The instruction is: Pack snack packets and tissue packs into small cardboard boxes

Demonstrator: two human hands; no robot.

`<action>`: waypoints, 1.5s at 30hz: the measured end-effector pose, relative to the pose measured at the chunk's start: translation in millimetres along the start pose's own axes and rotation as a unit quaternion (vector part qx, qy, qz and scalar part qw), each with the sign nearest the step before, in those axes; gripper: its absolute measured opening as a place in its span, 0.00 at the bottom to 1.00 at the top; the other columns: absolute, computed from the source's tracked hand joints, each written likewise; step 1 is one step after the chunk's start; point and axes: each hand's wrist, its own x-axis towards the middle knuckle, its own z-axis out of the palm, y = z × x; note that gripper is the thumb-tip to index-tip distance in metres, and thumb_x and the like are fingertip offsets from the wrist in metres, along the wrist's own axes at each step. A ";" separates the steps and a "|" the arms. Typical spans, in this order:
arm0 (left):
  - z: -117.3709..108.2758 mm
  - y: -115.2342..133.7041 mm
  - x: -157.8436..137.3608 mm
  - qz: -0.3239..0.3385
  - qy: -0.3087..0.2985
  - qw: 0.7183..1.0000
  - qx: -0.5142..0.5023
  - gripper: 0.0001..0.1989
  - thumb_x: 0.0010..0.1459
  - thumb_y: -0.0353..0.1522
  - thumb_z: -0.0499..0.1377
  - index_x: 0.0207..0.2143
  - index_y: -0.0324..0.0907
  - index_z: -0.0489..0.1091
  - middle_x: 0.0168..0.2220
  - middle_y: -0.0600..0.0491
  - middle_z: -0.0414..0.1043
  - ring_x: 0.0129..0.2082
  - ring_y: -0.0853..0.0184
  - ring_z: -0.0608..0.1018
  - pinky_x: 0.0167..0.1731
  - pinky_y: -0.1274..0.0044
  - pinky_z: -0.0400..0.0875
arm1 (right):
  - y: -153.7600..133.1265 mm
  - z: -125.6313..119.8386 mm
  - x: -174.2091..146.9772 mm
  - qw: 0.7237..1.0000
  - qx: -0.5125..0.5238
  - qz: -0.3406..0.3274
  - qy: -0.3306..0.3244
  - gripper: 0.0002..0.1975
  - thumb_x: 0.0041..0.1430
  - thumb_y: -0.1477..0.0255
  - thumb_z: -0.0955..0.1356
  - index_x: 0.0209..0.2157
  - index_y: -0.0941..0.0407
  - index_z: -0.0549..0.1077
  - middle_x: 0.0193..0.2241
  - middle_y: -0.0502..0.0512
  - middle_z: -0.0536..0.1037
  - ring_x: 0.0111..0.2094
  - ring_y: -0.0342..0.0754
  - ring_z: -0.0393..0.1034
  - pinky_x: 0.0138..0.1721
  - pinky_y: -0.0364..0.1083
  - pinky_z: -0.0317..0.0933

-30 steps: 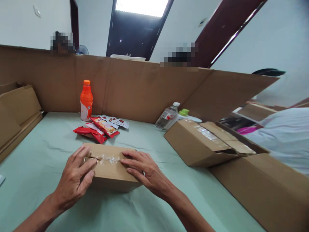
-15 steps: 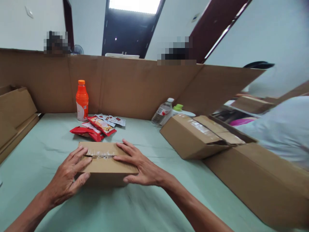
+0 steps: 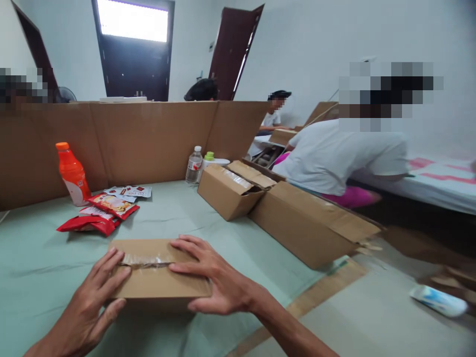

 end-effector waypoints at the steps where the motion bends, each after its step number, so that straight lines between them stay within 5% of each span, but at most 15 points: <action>1: 5.6 6.1 15.4 0.019 -0.010 1.000 -0.016 0.24 0.71 0.33 0.53 0.68 0.48 0.61 0.73 0.46 0.56 0.73 0.52 0.59 0.63 0.59 0.70 | -2.3 -6.2 -20.0 1.000 -0.015 0.024 0.014 0.35 0.51 0.58 0.78 0.61 0.48 0.74 0.70 0.62 0.62 0.71 0.65 0.51 0.65 0.68 0.54; 8: 79.0 61.7 157.3 0.127 -0.095 0.981 -0.110 0.19 0.67 0.34 0.60 0.60 0.46 0.71 0.66 0.43 0.67 0.69 0.48 0.65 0.67 0.49 0.60 | 1.5 -38.7 -157.3 0.950 -0.218 0.174 0.140 0.26 0.62 0.60 0.71 0.61 0.45 0.74 0.66 0.61 0.68 0.65 0.64 0.63 0.59 0.64 0.65; 13: 152.1 118.2 233.9 0.062 -0.056 0.985 -0.149 0.20 0.67 0.26 0.58 0.61 0.43 0.69 0.74 0.39 0.50 0.71 0.45 0.58 0.67 0.49 0.56 | 32.3 -50.2 -200.7 0.868 -0.340 0.279 0.232 0.24 0.63 0.55 0.67 0.56 0.49 0.77 0.60 0.63 0.74 0.58 0.65 0.70 0.55 0.65 0.66; 18: 211.6 155.7 248.6 0.016 -0.089 0.974 -0.206 0.31 0.67 0.36 0.64 0.69 0.46 0.58 0.73 0.42 0.50 0.68 0.44 0.62 0.63 0.48 0.64 | 58.7 -57.2 -186.9 0.801 -0.380 0.375 0.271 0.26 0.64 0.55 0.64 0.58 0.53 0.71 0.58 0.66 0.74 0.58 0.65 0.69 0.56 0.65 0.65; 23: 245.7 167.6 242.7 0.075 -0.183 0.950 -0.242 0.33 0.67 0.41 0.63 0.70 0.46 0.57 0.72 0.41 0.52 0.67 0.45 0.65 0.62 0.49 0.65 | 83.7 -63.3 -169.9 0.753 -0.403 0.429 0.293 0.31 0.62 0.54 0.64 0.62 0.55 0.66 0.56 0.69 0.75 0.56 0.68 0.69 0.50 0.66 0.67; 26: 253.8 170.7 240.8 0.117 -0.224 0.938 -0.238 0.34 0.66 0.42 0.63 0.69 0.45 0.57 0.72 0.41 0.53 0.67 0.45 0.65 0.62 0.49 0.64 | 93.0 -67.3 -161.2 0.740 -0.427 0.453 0.256 0.25 0.66 0.58 0.62 0.59 0.55 0.71 0.57 0.69 0.75 0.58 0.69 0.67 0.49 0.69 0.67; 31: 245.0 166.5 210.0 0.173 -0.262 0.931 -0.189 0.30 0.64 0.41 0.65 0.64 0.38 0.64 0.66 0.37 0.63 0.65 0.45 0.68 0.61 0.52 0.66 | 86.4 -67.6 -155.0 0.754 -0.432 0.434 0.237 0.24 0.70 0.61 0.59 0.57 0.57 0.73 0.57 0.72 0.75 0.57 0.71 0.69 0.48 0.71 0.67; 37: 198.0 138.9 128.4 0.193 -0.255 0.937 -0.137 0.28 0.67 0.45 0.60 0.63 0.40 0.66 0.67 0.38 0.64 0.69 0.46 0.65 0.66 0.55 0.60 | 57.7 -41.7 -157.8 0.756 -0.458 0.315 0.347 0.33 0.68 0.61 0.65 0.72 0.51 0.58 0.65 0.74 0.67 0.66 0.79 0.58 0.59 0.77 0.55; 40: 176.1 124.9 85.6 0.183 -0.240 0.946 -0.115 0.29 0.68 0.47 0.57 0.65 0.41 0.64 0.68 0.39 0.63 0.69 0.46 0.66 0.66 0.54 0.60 | 55.7 -5.3 -145.8 0.830 -0.385 0.254 0.313 0.24 0.67 0.63 0.65 0.63 0.49 0.69 0.66 0.68 0.67 0.66 0.76 0.60 0.59 0.76 0.59; 43: 164.2 112.7 47.1 0.177 -0.222 0.954 -0.092 0.23 0.71 0.41 0.55 0.64 0.43 0.66 0.68 0.40 0.64 0.67 0.47 0.68 0.64 0.56 0.64 | 62.1 51.7 -118.6 0.915 -0.281 0.212 0.199 0.17 0.67 0.62 0.63 0.48 0.51 0.79 0.60 0.66 0.74 0.60 0.68 0.70 0.53 0.69 0.69; 45: 159.4 105.5 24.2 0.171 -0.209 0.960 -0.077 0.19 0.72 0.37 0.54 0.62 0.45 0.69 0.68 0.42 0.66 0.67 0.49 0.69 0.63 0.58 0.66 | 65.4 93.2 -94.6 0.944 -0.234 0.188 0.133 0.18 0.66 0.62 0.62 0.48 0.51 0.79 0.58 0.65 0.76 0.57 0.64 0.74 0.50 0.64 0.72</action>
